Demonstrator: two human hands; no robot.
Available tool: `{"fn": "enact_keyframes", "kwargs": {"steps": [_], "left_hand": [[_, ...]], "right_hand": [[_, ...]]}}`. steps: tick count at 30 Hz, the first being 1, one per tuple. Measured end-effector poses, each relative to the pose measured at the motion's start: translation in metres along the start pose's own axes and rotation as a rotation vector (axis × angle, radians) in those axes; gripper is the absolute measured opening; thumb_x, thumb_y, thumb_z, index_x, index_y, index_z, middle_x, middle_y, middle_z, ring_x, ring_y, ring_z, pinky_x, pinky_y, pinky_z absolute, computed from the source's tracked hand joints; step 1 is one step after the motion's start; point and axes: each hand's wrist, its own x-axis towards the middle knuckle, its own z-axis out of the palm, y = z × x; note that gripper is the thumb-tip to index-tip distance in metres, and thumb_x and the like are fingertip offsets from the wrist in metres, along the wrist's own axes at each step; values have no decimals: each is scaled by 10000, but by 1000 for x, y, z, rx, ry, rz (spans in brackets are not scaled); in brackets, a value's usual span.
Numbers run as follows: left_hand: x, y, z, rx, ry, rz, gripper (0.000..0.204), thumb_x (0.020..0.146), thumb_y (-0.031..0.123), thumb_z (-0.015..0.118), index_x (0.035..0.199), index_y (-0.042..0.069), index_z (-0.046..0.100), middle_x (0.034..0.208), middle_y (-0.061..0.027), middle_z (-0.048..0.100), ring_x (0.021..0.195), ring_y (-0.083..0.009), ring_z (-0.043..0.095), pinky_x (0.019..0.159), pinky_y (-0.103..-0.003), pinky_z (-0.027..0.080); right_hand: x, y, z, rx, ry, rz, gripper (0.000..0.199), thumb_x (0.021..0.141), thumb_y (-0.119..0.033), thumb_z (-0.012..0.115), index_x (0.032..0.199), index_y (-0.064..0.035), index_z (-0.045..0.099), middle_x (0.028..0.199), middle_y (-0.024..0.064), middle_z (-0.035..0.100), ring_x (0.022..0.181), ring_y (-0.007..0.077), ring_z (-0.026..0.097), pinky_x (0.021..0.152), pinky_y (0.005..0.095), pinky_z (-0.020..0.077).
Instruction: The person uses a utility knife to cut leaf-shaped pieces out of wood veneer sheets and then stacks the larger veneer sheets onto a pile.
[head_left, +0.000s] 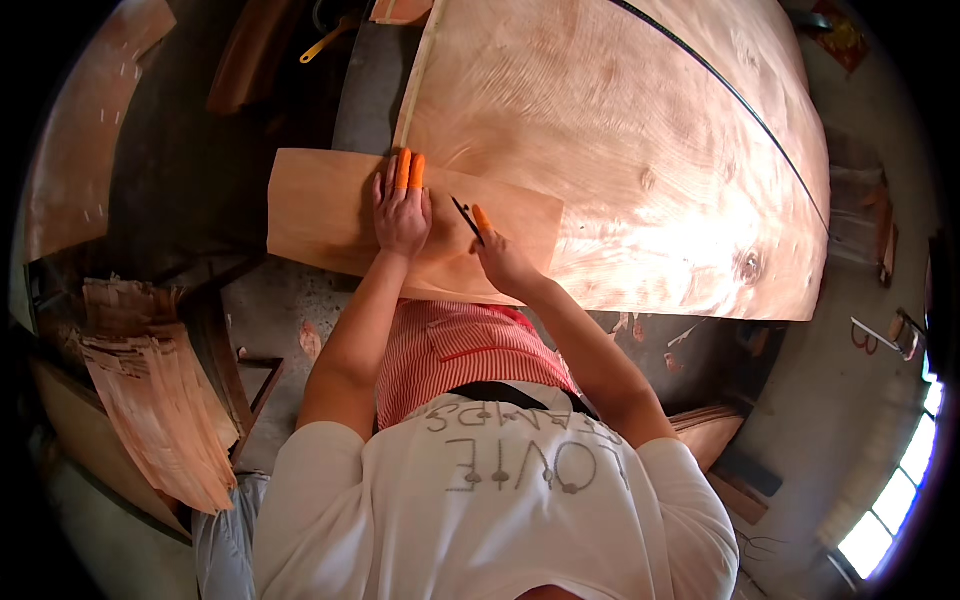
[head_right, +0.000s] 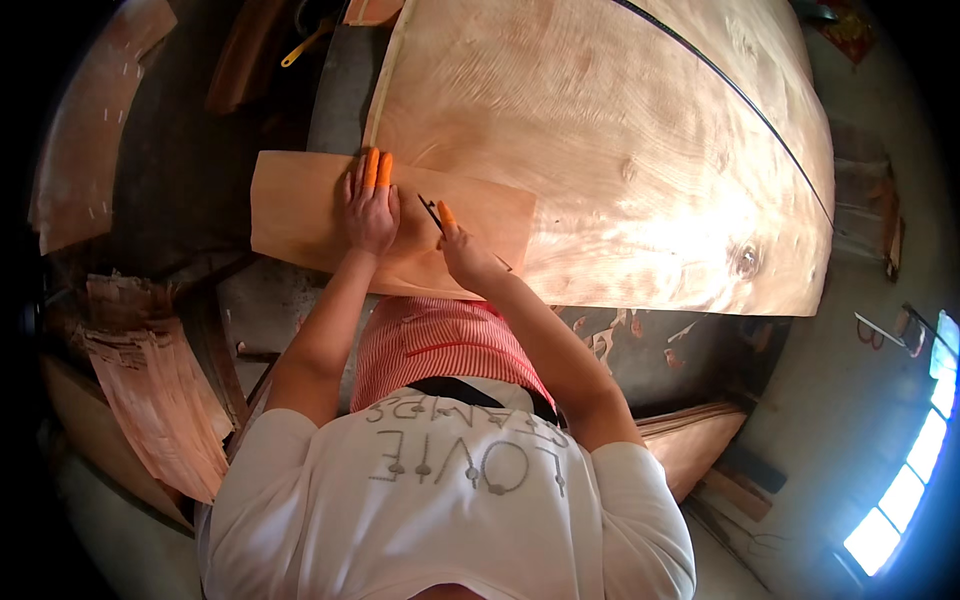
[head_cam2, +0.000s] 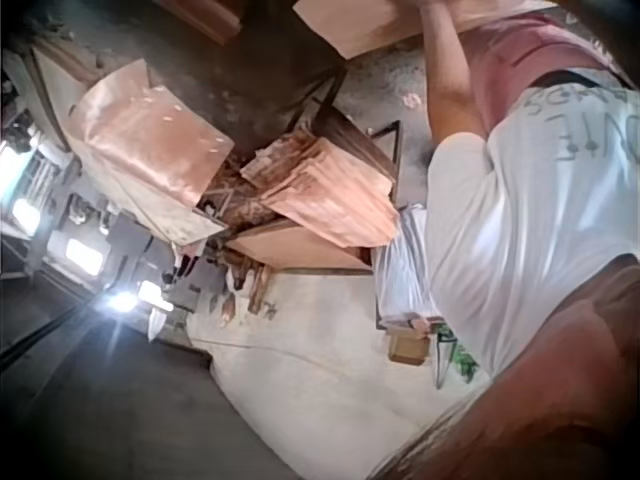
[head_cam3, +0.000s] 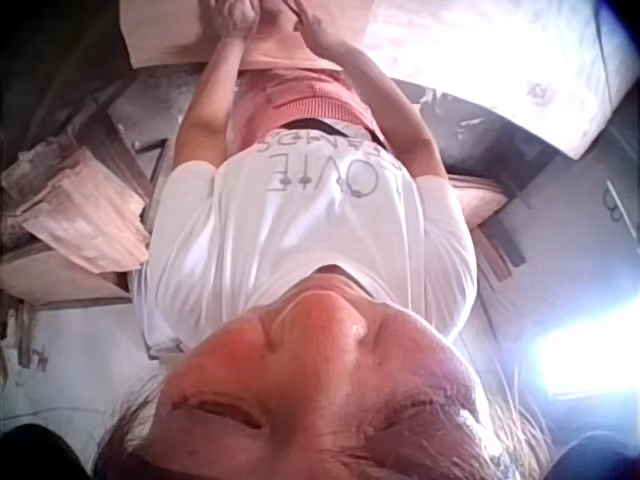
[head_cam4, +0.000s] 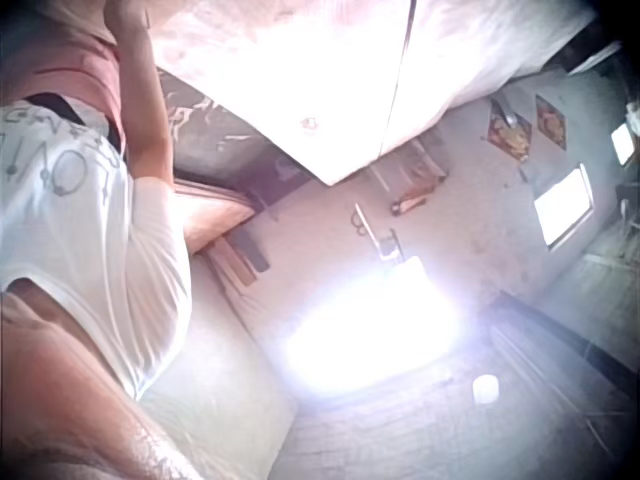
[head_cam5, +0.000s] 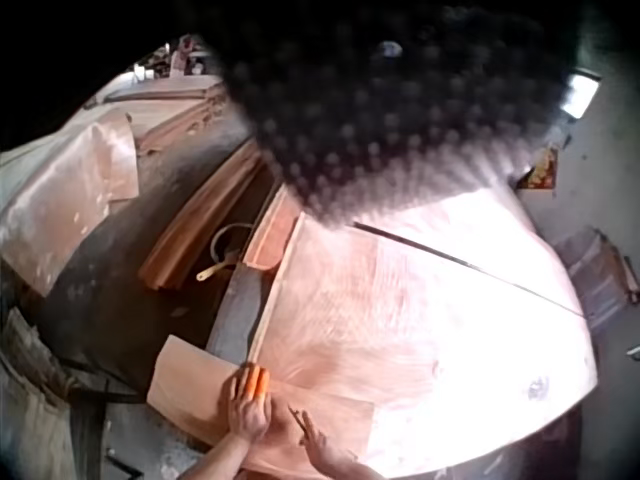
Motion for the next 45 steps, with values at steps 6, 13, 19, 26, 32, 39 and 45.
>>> {"fn": "enact_keyframes", "kwargs": {"steps": [6,13,19,26,32,39,45], "left_hand": [[4,0,-6,9,-20,47,417,859,197,470,1276,192,471,1399,-63,339,1293,-232,309,1049,-451,218],[1,-4,9,124,46,40,392,816,208,549,1208,214,543,1363,-45,404,1283,-233,336,1051,-458,214],[7,16,1,127,8,-2,480,777,417,605,1201,197,551,1339,-78,437,1276,-269,346,1019,-522,228],[10,20,1,176,15,29,543,743,465,629,1204,188,550,1339,-80,438,1267,-272,359,1001,-517,246],[12,21,5,177,24,18,518,733,476,627,1171,204,578,1310,-76,472,1256,-269,375,1023,-496,204],[9,17,-1,186,-47,-9,533,741,465,629,1196,196,558,1321,-89,453,1267,-265,359,1022,-508,227],[11,14,0,55,11,-59,522,686,438,677,1153,226,580,1337,-38,433,1266,-241,353,1038,-499,196]], "right_hand": [[41,-14,14,-47,2,94,555,900,-124,346,1415,-105,141,976,183,592,872,325,596,755,394,476],[29,-35,8,-343,-166,221,473,869,-81,395,1339,-83,340,1045,173,569,903,284,614,697,379,509],[-19,10,1,-302,-174,267,374,913,-250,392,1233,-65,453,1005,170,597,893,300,603,729,397,487],[-48,81,-53,-599,-349,70,609,869,-106,415,1366,-410,235,920,111,563,702,252,629,551,356,515],[-26,121,-145,-822,-471,-296,793,773,68,461,1340,-450,265,871,54,579,686,223,608,538,328,512],[-14,114,-188,-885,-568,-345,471,805,-8,468,1203,-256,507,871,45,567,757,220,602,640,342,514],[30,55,-156,-779,-316,-515,482,754,18,489,1179,-209,492,837,47,527,771,215,568,637,327,491]]}}
